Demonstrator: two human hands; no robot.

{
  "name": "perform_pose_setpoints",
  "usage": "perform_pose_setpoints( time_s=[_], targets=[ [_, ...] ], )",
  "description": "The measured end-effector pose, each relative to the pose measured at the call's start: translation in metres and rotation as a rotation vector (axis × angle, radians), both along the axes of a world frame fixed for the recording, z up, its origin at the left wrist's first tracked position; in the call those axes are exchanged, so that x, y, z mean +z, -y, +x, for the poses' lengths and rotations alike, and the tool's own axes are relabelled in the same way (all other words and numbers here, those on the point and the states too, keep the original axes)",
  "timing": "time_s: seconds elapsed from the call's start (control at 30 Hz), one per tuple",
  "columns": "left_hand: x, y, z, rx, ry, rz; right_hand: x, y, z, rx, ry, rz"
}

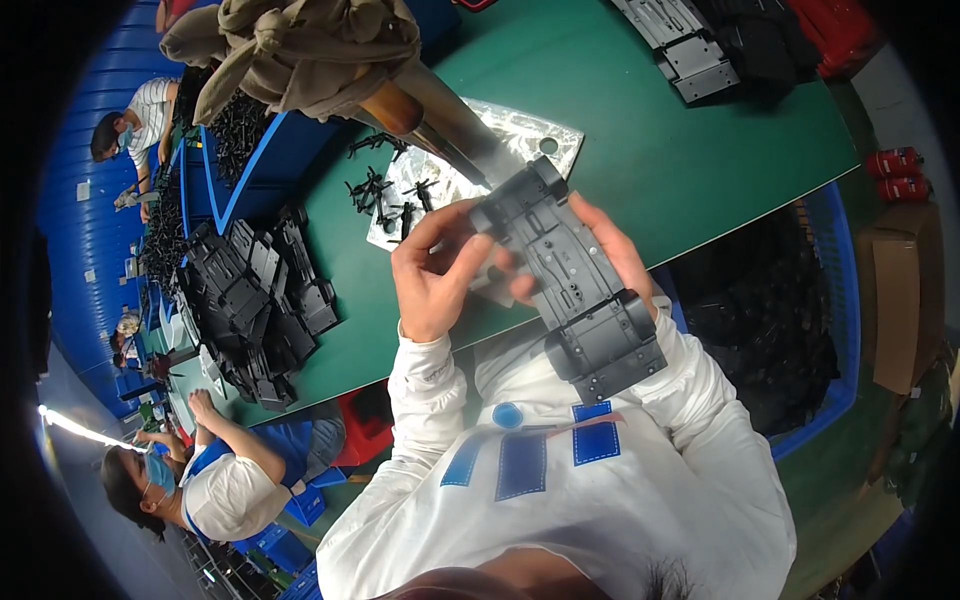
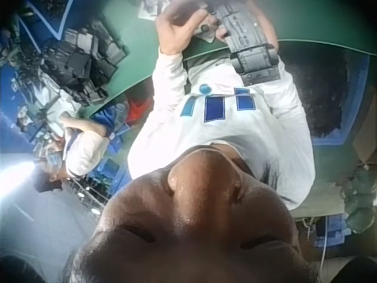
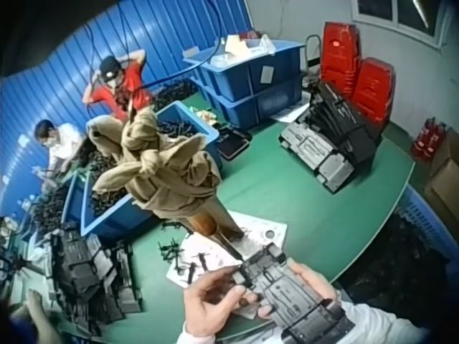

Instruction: Assembling the plastic chassis and internal components of a toy truck using a fixed assembly press.

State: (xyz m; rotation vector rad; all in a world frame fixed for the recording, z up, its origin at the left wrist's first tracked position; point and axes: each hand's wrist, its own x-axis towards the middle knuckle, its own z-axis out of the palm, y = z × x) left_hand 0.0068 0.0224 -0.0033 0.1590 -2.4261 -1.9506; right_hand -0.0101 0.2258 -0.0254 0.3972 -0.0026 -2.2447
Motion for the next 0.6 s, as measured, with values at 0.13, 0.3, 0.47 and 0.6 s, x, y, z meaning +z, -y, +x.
perform_pose_setpoints(
  time_s=[0.13, 0.3, 0.47, 0.6],
  targets=[
    [-0.0004, 0.0002, 0.0009, 0.008, -0.001, -0.001, 0.0034, 0.0027, 0.0010, -0.008, 0.036, 0.001],
    [0.0020, -0.0004, -0.0003, 0.004, 0.017, -0.007, 0.0051, 0.0038, 0.0017, -0.026, 0.033, 0.011],
    [0.0041, -0.0015, -0.0017, 0.006, 0.006, -0.019, 0.0077, 0.0052, -0.0005, -0.046, 0.025, 0.033],
    [0.0039, -0.0018, -0.0037, 0.008, -0.004, 0.011, 0.0072, 0.0046, -0.0030, -0.028, 0.037, 0.013]
  ],
)
